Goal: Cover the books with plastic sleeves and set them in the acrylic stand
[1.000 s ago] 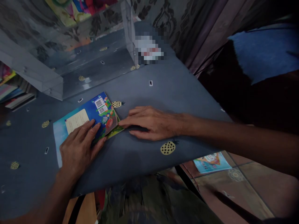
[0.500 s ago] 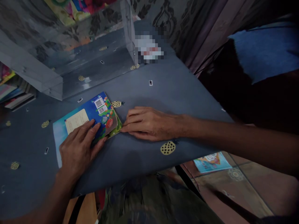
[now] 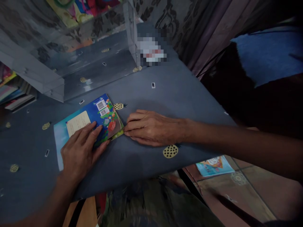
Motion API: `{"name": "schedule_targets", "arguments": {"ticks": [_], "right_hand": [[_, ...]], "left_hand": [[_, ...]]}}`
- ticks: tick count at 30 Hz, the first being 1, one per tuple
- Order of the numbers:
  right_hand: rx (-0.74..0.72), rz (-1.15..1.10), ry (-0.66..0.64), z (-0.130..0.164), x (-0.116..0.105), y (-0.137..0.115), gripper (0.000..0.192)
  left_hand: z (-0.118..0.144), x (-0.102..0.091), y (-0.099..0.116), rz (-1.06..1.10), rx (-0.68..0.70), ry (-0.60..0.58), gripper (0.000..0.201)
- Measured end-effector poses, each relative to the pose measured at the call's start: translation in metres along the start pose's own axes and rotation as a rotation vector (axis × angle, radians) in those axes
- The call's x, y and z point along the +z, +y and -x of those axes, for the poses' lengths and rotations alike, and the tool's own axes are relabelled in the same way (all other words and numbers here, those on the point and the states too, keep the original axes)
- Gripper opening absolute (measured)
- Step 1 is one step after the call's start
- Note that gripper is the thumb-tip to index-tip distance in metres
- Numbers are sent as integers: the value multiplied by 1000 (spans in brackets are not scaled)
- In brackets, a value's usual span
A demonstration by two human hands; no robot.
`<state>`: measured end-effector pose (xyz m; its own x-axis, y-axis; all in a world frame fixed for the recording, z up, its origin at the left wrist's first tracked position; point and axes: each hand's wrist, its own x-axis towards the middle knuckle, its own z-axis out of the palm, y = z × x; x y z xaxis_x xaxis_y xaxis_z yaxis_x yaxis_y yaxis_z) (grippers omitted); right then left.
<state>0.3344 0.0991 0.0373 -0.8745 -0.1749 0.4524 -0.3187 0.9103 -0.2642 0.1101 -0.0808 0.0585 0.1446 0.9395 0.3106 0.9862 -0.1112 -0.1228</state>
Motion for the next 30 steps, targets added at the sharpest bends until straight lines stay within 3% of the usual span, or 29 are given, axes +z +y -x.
{"name": "schedule_targets", "arguments": {"ticks": [5, 10, 20, 26, 30], "right_hand": [[-5, 30, -7, 1, 1, 0, 24], [12, 6, -8, 1, -1, -1, 31], [104, -75, 132, 2, 1, 1, 27], [78, 69, 9, 2, 1, -1, 28], [77, 133, -4, 0, 0, -3, 30]], "left_hand": [[0, 1, 1, 32, -5, -39, 44], [-2, 4, 9, 62, 125, -58, 48], [-3, 4, 14, 44, 153, -122, 48], [-4, 3, 16, 74, 136, -109, 39], [-3, 2, 18, 118, 120, -109, 37]]}}
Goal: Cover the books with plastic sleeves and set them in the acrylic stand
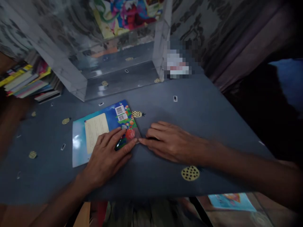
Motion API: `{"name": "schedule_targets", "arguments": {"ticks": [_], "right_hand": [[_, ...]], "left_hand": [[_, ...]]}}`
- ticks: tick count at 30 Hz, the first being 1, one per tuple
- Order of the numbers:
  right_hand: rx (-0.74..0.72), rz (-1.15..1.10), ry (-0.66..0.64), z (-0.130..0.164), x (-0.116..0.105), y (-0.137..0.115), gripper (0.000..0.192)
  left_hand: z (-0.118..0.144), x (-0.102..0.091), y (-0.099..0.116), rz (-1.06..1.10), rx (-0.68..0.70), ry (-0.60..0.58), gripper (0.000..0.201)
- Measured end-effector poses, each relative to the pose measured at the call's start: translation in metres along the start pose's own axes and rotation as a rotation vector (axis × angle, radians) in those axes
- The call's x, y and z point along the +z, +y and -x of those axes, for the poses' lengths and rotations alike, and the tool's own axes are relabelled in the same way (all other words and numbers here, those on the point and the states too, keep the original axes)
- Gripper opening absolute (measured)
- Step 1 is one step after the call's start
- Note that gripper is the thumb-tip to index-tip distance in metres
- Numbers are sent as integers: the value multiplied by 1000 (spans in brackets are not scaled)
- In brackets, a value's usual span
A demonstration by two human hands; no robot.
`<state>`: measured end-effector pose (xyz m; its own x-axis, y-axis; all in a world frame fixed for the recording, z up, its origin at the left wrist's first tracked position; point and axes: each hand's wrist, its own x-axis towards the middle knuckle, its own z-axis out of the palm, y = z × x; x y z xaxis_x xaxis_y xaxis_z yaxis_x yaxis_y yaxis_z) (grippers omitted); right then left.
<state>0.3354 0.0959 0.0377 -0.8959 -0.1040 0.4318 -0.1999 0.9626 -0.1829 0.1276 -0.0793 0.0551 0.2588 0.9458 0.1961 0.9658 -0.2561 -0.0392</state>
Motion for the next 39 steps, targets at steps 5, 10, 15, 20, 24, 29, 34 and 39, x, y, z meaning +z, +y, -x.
{"name": "schedule_targets", "arguments": {"ticks": [5, 10, 15, 20, 24, 29, 34, 39], "right_hand": [[-4, -2, 17, -1, 1, 0, 27], [4, 0, 25, -2, 2, 1, 28], [29, 1, 5, -5, 0, -2, 27], [39, -3, -14, -6, -3, -4, 26], [45, 17, -3, -7, -4, -6, 27], [75, 151, 18, -6, 0, -19, 28], [148, 342, -26, -11, 5, -41, 30], [229, 426, -77, -17, 5, -55, 37]], "left_hand": [[6, 2, -3, 82, -68, -75, 54], [27, -1, -16, 93, -122, -112, 67], [64, -2, -39, 41, -235, -86, 70], [89, 1, -61, 15, -277, -40, 67], [92, 3, -86, 59, -313, -72, 62], [82, 10, -119, 27, -426, -9, 58], [75, 12, -125, 57, -498, -38, 62], [77, 2, -113, 29, -488, -17, 62]]}}
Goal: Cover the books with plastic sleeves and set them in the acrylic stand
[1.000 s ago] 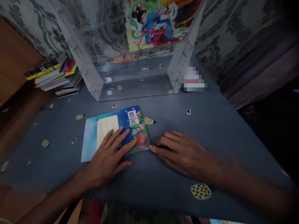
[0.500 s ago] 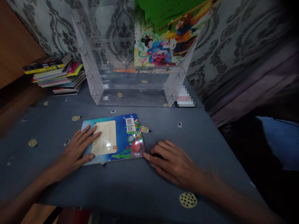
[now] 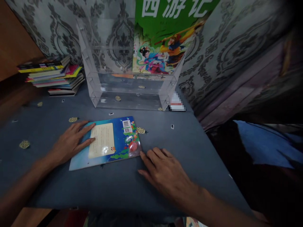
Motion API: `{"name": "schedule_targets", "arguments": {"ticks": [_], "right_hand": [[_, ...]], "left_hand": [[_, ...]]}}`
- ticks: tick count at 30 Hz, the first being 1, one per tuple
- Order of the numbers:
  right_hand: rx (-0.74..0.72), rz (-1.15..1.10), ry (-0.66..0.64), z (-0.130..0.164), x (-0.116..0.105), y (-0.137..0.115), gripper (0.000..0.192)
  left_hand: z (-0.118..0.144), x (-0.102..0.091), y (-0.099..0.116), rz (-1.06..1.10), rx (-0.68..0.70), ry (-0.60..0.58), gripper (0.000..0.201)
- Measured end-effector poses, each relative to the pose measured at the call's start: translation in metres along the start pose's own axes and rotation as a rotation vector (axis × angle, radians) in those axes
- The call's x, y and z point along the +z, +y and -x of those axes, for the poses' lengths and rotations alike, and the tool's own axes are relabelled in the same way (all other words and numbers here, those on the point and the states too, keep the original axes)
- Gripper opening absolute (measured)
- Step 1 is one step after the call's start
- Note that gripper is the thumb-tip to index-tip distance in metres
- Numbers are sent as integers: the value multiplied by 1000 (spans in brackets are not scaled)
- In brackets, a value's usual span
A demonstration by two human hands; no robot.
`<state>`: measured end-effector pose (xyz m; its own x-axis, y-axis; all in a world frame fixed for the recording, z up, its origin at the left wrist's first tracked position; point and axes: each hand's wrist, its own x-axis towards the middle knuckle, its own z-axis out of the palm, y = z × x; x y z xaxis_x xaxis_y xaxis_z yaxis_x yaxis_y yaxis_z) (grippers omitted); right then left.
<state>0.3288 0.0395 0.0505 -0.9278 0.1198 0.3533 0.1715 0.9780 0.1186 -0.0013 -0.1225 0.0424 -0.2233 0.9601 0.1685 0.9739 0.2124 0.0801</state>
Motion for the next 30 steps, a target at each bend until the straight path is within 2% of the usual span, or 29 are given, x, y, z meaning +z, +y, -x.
{"name": "schedule_targets", "arguments": {"ticks": [5, 8, 11, 14, 17, 21, 24, 27, 30], "right_hand": [[48, 51, -94, -1, -1, 2, 41], [82, 61, -162, -2, 0, 8, 44], [124, 70, -201, -4, 3, 16, 47], [158, 66, -225, -7, 5, 25, 48], [198, 48, -238, -13, 7, 35, 47], [240, 0, -259, -22, 7, 42, 48], [266, -29, -248, -24, 8, 42, 51], [282, -35, -202, -21, 12, 41, 52], [294, -78, -142, -15, 20, 41, 52]], "left_hand": [[20, -19, 22, -137, 0, 35, 71], [40, -28, 39, -238, -11, 40, 63], [63, -29, 52, -279, 0, 81, 51], [83, -22, 68, -226, 61, 173, 39], [95, -15, 94, -59, 173, 264, 37], [99, -11, 138, 204, 281, 352, 31], [99, -11, 162, 259, 306, 327, 29], [94, -13, 171, 186, 312, 295, 27], [84, -14, 168, 144, 317, 243, 24]]}}
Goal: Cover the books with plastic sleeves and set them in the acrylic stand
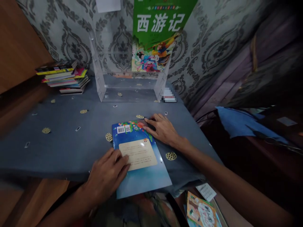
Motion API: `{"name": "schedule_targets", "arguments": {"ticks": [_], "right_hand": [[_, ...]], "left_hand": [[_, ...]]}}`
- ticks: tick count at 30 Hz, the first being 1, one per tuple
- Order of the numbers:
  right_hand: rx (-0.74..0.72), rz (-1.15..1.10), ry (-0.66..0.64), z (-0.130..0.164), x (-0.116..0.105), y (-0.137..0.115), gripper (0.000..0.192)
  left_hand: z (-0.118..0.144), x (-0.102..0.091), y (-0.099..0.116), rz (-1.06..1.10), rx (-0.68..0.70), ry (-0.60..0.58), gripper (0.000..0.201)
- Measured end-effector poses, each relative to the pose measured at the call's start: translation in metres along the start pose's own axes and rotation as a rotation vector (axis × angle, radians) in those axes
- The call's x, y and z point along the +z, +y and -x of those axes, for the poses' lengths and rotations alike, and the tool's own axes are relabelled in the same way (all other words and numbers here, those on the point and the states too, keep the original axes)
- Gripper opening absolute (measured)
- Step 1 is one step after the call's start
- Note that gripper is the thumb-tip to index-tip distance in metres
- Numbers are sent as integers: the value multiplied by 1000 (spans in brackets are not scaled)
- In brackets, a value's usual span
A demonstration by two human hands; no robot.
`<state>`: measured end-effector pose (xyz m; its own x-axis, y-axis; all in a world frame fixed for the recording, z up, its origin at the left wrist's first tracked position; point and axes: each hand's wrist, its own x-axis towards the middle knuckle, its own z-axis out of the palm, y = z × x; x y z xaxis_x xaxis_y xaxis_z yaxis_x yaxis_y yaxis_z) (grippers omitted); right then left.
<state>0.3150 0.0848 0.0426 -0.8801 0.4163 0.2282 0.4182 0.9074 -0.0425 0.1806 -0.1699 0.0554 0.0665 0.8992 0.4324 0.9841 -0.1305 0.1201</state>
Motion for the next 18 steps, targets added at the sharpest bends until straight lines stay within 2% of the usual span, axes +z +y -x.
{"name": "schedule_targets", "arguments": {"ticks": [5, 11, 14, 18], "right_hand": [[4, -80, 74, 2, 8, 3, 49], [-25, -103, 42, 2, 5, 6, 49], [-48, -93, 54, 1, 5, 9, 48], [-85, -104, 38, 1, 4, 14, 43]], "left_hand": [[-16, 17, -30, 62, 15, -72, 34], [-55, 40, -72, 122, 0, -258, 50], [-79, 48, -80, 141, 13, -307, 50], [-101, 59, -75, 167, 75, -309, 47]]}}
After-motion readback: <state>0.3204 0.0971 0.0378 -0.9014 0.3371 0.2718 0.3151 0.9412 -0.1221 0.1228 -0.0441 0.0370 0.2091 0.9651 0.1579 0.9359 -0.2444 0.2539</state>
